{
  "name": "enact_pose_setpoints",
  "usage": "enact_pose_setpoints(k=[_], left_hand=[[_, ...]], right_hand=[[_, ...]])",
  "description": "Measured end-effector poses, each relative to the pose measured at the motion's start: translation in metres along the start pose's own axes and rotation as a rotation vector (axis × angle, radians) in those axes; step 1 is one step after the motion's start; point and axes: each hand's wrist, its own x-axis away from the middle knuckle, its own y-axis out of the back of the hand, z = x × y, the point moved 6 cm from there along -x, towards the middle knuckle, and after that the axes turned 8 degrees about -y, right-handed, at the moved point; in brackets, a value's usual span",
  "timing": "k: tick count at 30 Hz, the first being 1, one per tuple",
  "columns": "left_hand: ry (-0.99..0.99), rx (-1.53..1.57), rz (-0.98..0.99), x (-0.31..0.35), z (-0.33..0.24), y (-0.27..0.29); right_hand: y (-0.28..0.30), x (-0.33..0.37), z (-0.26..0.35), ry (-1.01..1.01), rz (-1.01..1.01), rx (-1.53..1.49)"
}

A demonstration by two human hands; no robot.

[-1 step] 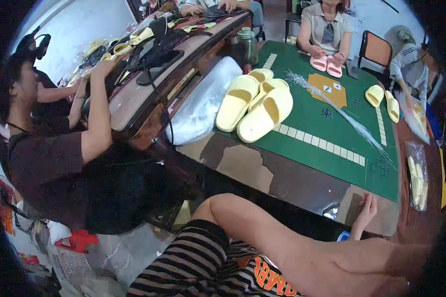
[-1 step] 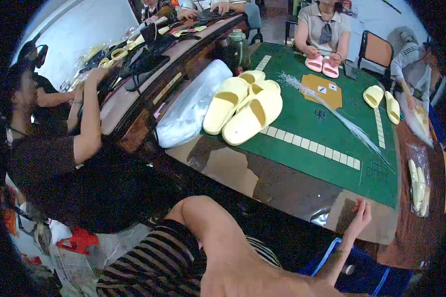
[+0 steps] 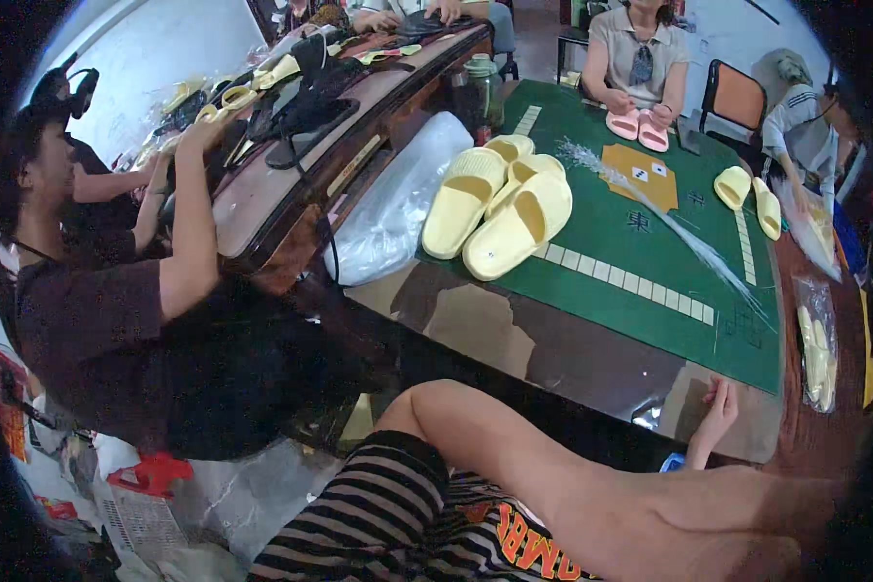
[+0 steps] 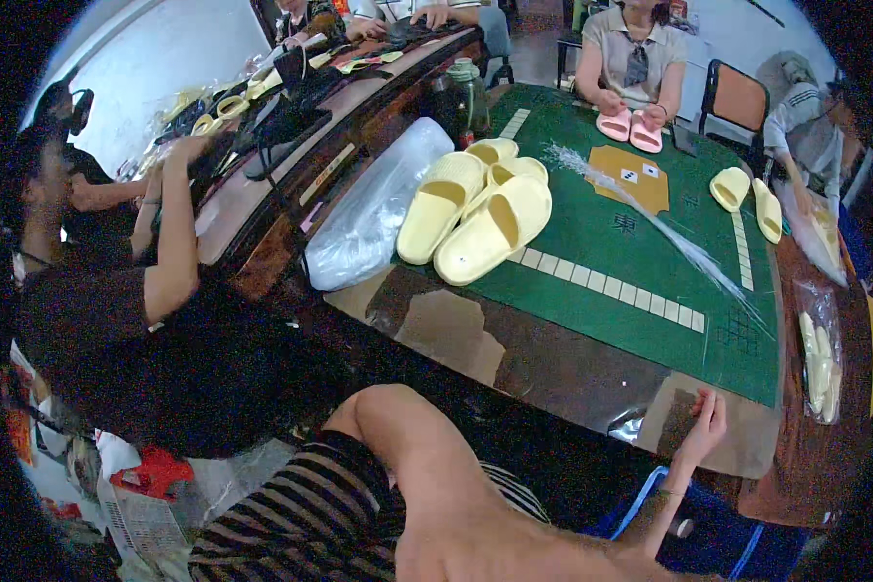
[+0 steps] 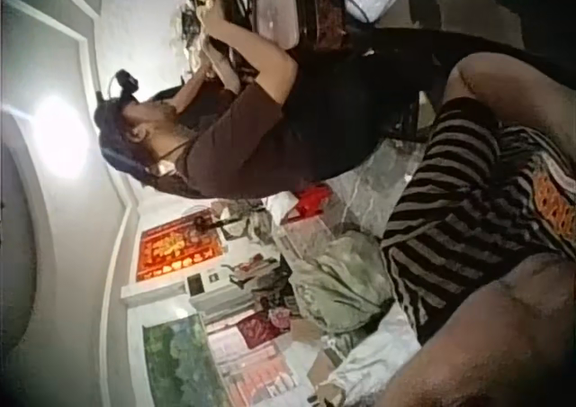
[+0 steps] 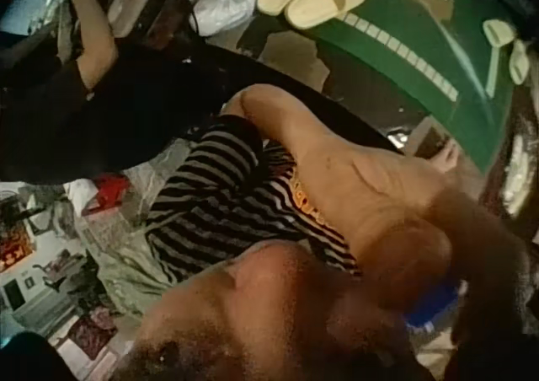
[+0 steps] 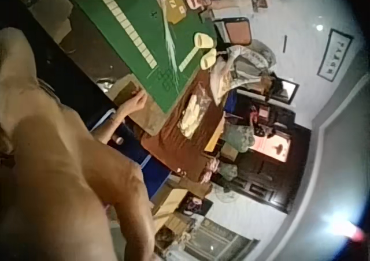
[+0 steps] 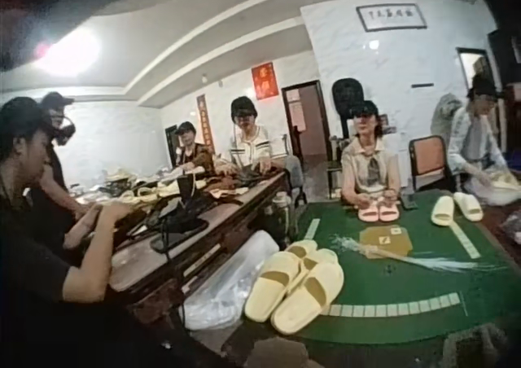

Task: The person tags pairs of slippers together by inserting and securing plastic fastener ties through them by hand.

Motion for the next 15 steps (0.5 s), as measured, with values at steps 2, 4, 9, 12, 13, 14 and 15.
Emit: enact_pose_setpoints(k=[2, 4, 9, 12, 13, 14, 15], left_hand=[[-0.006, 0.040, 0.004, -0.002, 0.003, 0.000], [-0.012, 0.083, 0.006, -0.005, -0.002, 0.001], [0.014, 0.147, 0.112, -0.005, 0.004, -0.007], [0.296, 0.036, 0.015, 0.025, 0.029, 0.001], [0.418, -0.285, 0.199, 0.039, 0.035, 0.014], [0.364, -0.371, 0.217, 0.042, 0.039, 0.034], [0.375, -0.698, 0.274, 0.058, 0.049, 0.061]], right_hand=[[-0.003, 0.000, 0.002, 0.010, -0.002, -0.005], [-0.004, 0.001, 0.002, 0.018, -0.005, -0.007], [0.003, 0.003, 0.007, 0.047, 0.006, -0.007], [-0.007, 0.009, 0.013, 0.037, 0.011, 0.004], [-0.003, 0.004, 0.005, 0.031, 0.063, 0.041], [0.007, 0.000, -0.002, -0.013, 0.124, 0.188], [0.011, -0.007, -0.042, -0.078, 0.058, -0.178]])
